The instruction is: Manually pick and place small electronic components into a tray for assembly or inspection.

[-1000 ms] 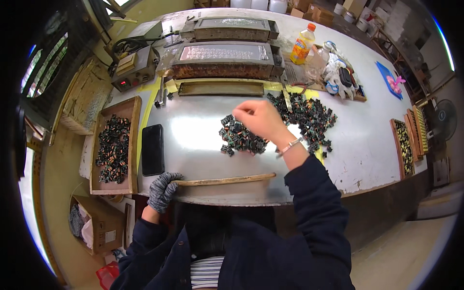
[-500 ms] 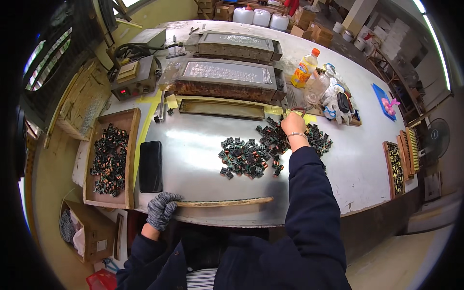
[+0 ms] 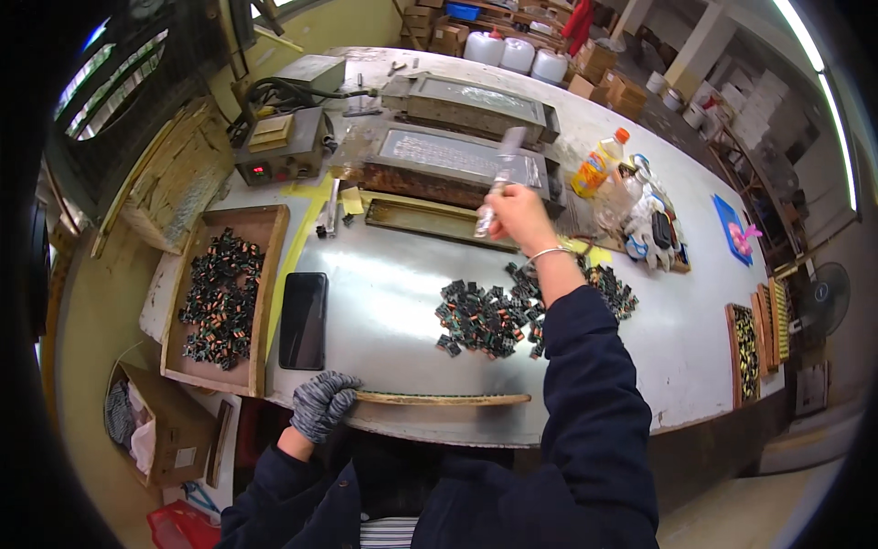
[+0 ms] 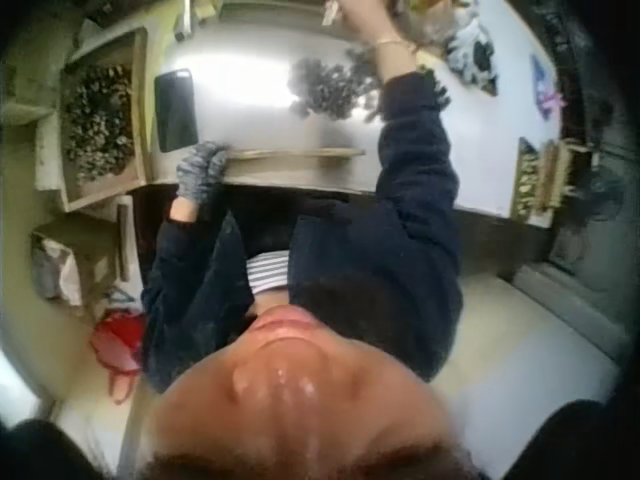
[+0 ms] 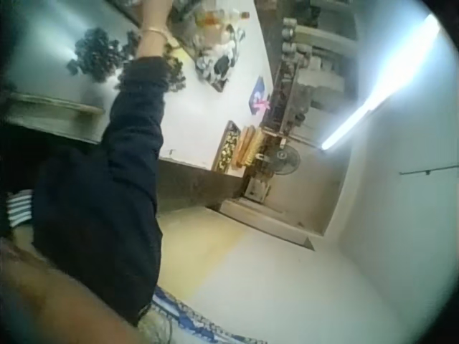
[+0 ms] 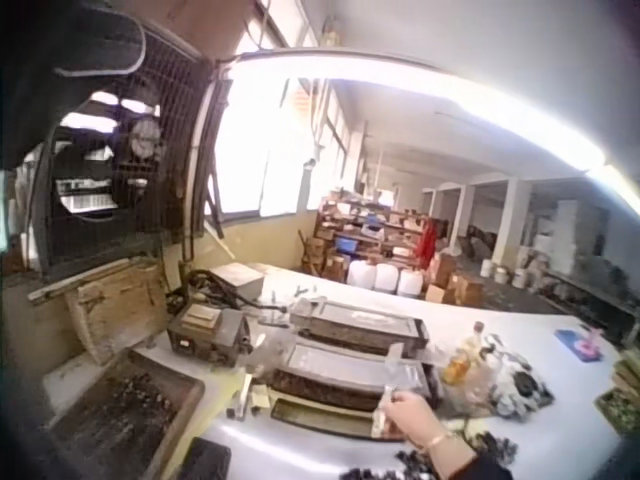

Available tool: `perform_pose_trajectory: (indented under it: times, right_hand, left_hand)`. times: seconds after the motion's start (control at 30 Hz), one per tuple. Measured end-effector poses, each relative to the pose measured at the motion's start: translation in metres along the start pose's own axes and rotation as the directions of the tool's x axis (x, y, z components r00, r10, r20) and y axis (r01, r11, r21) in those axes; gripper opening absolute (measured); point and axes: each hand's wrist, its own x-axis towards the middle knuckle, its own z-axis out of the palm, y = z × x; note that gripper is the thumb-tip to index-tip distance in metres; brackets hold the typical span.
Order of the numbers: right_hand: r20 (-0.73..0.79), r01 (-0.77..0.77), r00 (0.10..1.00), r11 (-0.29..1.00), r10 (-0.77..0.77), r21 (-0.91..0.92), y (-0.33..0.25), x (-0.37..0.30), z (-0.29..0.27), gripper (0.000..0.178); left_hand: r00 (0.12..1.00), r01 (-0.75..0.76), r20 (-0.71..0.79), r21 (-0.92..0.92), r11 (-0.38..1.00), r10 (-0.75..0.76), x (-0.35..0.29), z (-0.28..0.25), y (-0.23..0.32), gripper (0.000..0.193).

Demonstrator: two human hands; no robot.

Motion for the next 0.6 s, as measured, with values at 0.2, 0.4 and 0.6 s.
perform_pose_trajectory:
  times: [0.2, 0.4, 0.6]
  right_hand:
    - [0.279, -0.056, 0.96, 0.995, 0.032, 0.077, -0.027, 0.029, 0.113, 0.018]
    - [0.337, -0.09, 0.941, 0.988, 0.044, 0.122, -0.026, 0.055, 0.177, 0.019]
    - [0.335, -0.102, 0.941, 0.987, 0.055, 0.124, -0.022, 0.065, 0.202, 0.018]
  left_hand:
    - [0.999, 0.024, 0.031, 0.018, 1.0, -0.024, -0.004, -0.028, -0.015, 0.018]
    - [0.998, 0.035, 0.051, 0.02, 0.999, -0.036, -0.001, -0.047, -0.031, 0.016]
    - [0.996, 0.058, 0.067, 0.034, 0.998, -0.061, -0.001, -0.056, -0.042, 0.016]
